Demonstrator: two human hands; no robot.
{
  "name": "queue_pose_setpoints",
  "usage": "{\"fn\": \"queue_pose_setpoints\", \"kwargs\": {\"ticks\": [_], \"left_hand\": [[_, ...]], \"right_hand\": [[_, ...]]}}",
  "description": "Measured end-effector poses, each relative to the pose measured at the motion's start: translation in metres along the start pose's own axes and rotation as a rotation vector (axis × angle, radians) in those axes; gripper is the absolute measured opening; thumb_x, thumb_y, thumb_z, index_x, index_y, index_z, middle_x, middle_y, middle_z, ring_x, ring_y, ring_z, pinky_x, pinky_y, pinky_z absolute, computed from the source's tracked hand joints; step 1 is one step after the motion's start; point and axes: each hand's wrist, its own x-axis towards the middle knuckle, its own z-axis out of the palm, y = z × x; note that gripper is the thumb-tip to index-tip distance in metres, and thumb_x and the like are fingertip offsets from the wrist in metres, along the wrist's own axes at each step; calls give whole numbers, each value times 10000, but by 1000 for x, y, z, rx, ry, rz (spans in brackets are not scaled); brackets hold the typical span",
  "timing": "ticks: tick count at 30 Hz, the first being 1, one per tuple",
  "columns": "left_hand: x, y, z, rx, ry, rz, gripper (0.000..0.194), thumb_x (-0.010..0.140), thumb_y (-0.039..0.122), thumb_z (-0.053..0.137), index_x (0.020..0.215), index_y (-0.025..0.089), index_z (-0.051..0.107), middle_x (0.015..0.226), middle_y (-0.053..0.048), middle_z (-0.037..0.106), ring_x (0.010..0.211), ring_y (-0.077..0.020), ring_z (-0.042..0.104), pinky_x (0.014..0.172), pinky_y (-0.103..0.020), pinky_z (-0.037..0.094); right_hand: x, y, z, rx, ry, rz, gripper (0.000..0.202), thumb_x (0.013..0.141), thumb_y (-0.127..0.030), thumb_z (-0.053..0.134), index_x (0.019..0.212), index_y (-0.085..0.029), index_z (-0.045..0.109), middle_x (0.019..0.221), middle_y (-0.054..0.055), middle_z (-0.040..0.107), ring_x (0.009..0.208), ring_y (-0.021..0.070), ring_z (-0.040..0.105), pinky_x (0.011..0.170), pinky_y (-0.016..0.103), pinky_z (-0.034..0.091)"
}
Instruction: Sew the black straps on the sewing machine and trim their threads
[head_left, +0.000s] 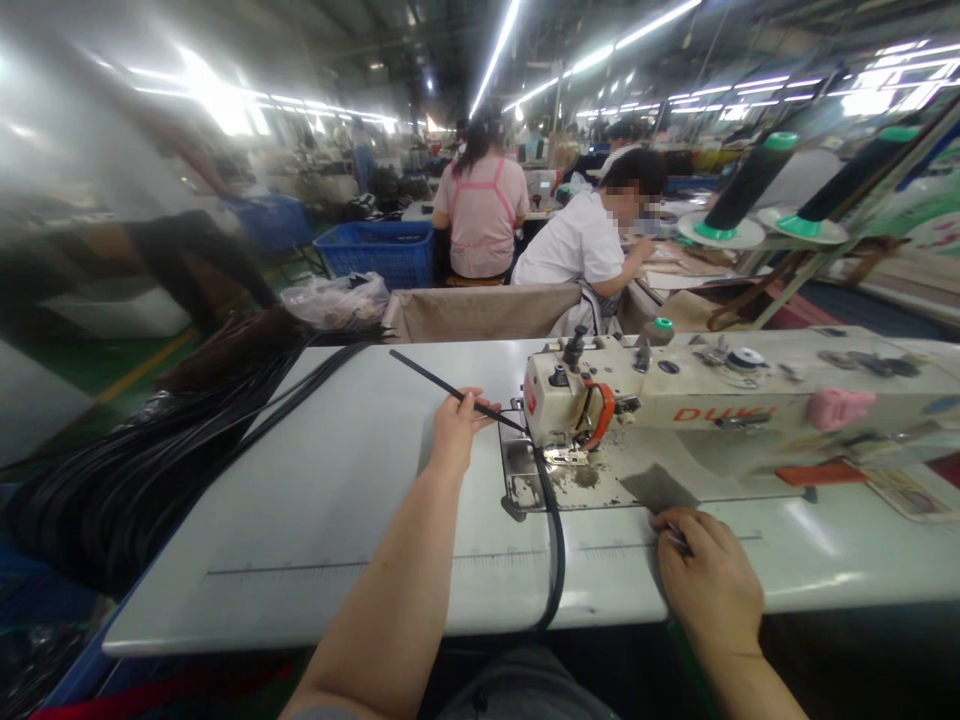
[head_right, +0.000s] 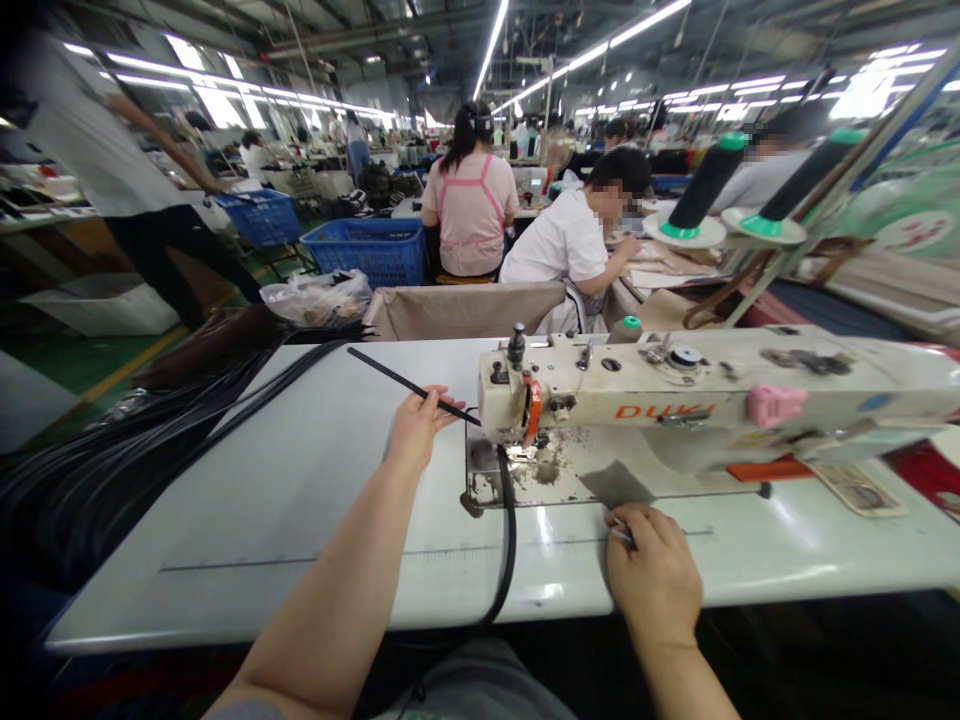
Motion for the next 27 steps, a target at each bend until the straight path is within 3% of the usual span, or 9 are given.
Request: {"fn": "queue_pose_setpoints", "kwargs": {"ticks": [14,27], "left_hand": [[2,-1,-2,31,11,45,417,818,528,727,964,148,638,764,-51,675,815,-226,726,879,-470,591],[3,-2,-2,34,13,54,468,796,550,730,974,128,636,773,-62,695,783,-210,715,818,-434,601]], "right_hand": [[-1,-1,0,-7,6,7,140,856,-153,514,828,-215,636,854,58,675,803,235,615,822,363,485],[0,-1,0,-13,12,-19,132,851,-133,520,834,-221,618,848,52,675,795,240,622,795,364,490]]}}
